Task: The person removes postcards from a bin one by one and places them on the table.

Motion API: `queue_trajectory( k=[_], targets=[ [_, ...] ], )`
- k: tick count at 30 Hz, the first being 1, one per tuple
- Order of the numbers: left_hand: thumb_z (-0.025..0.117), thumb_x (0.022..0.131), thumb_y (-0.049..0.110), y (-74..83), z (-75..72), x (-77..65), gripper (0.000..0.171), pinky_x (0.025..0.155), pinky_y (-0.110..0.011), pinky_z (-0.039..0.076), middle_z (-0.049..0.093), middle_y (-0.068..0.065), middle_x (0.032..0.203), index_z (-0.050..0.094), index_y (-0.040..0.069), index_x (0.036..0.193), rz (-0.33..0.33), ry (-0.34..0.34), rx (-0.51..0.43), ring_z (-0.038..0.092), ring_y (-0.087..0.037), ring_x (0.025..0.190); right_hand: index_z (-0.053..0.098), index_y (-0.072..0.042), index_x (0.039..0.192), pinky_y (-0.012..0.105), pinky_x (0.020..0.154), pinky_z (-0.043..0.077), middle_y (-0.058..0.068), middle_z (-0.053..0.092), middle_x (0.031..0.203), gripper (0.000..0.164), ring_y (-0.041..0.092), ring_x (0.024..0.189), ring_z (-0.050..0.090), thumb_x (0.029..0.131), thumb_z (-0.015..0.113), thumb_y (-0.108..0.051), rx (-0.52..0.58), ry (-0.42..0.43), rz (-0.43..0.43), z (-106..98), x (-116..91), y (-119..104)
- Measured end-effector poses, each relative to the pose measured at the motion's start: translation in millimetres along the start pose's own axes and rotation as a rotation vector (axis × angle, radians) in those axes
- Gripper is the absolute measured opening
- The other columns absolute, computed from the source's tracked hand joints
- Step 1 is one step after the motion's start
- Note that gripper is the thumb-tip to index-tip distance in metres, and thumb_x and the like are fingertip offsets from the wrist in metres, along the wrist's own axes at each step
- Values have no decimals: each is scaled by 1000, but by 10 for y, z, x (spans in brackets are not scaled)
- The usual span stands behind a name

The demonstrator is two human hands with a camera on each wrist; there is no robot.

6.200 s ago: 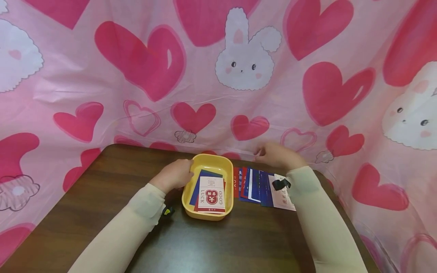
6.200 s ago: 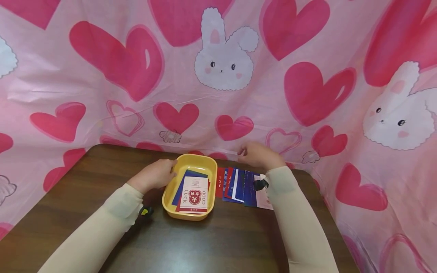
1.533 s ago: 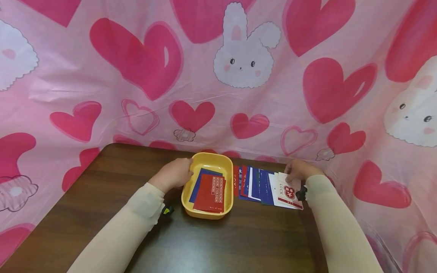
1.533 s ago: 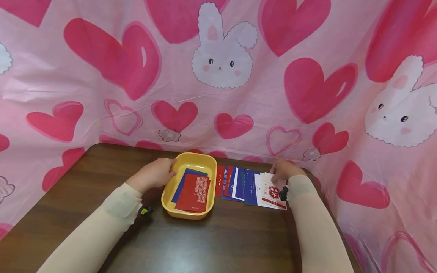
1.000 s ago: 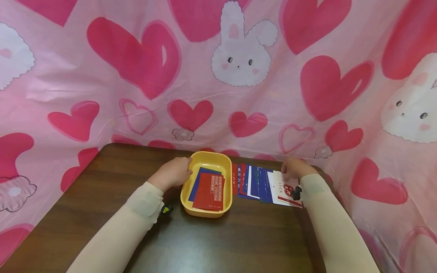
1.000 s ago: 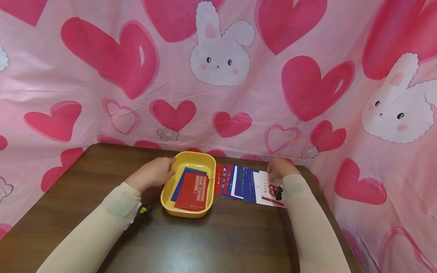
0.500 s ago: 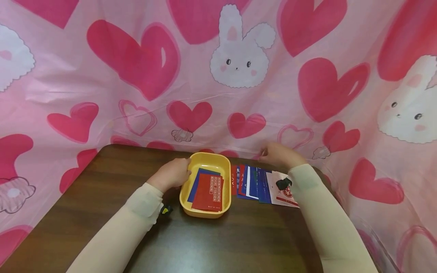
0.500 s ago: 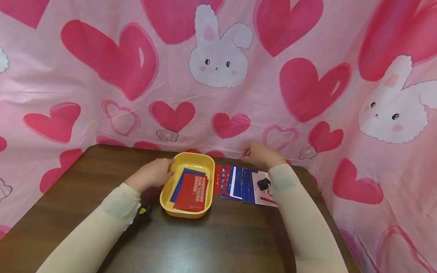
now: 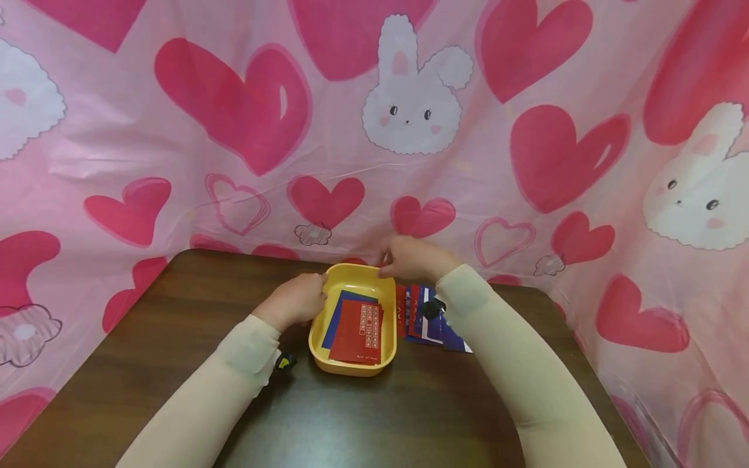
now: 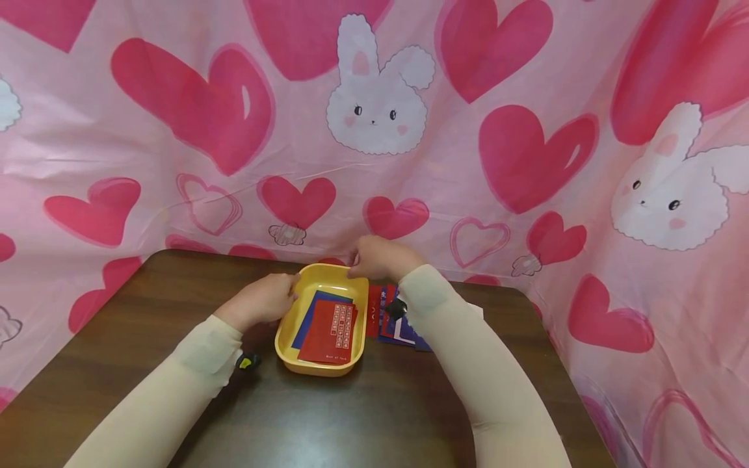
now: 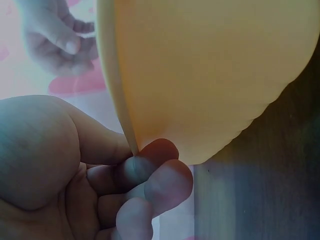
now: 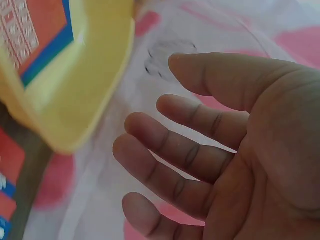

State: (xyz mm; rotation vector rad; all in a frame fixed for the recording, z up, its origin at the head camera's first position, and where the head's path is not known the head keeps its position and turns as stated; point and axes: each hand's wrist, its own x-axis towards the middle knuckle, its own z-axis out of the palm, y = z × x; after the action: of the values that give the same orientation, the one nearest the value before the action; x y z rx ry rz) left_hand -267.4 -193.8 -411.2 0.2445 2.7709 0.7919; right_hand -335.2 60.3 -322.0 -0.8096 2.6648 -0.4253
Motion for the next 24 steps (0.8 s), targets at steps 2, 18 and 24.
queue_trajectory(
  k=[2,18,24],
  targets=[
    [63,106,20,0,-3,-3,61,49,-33,60,67,-15,92,45,0,160,1,0,-5,70,-27,57,78,-14,118,37,77,63,6,77,103,34,24,87,71,93,82,-36,-53,-29,-8,84,104,-102],
    [64,104,19,-24,14,27,60,45,-33,58,67,-14,85,48,0,158,24,7,2,67,-24,50,77,-14,113,34,82,61,-4,77,94,51,16,85,68,76,96,-43,-375,-213,-50,703,607,-419],
    [64,103,19,-27,3,11,60,45,-33,58,66,-14,85,49,-1,157,26,3,4,67,-25,50,81,-18,103,31,87,61,-7,77,86,42,13,81,67,73,99,-43,-435,-210,-78,841,638,-468]
  ],
)
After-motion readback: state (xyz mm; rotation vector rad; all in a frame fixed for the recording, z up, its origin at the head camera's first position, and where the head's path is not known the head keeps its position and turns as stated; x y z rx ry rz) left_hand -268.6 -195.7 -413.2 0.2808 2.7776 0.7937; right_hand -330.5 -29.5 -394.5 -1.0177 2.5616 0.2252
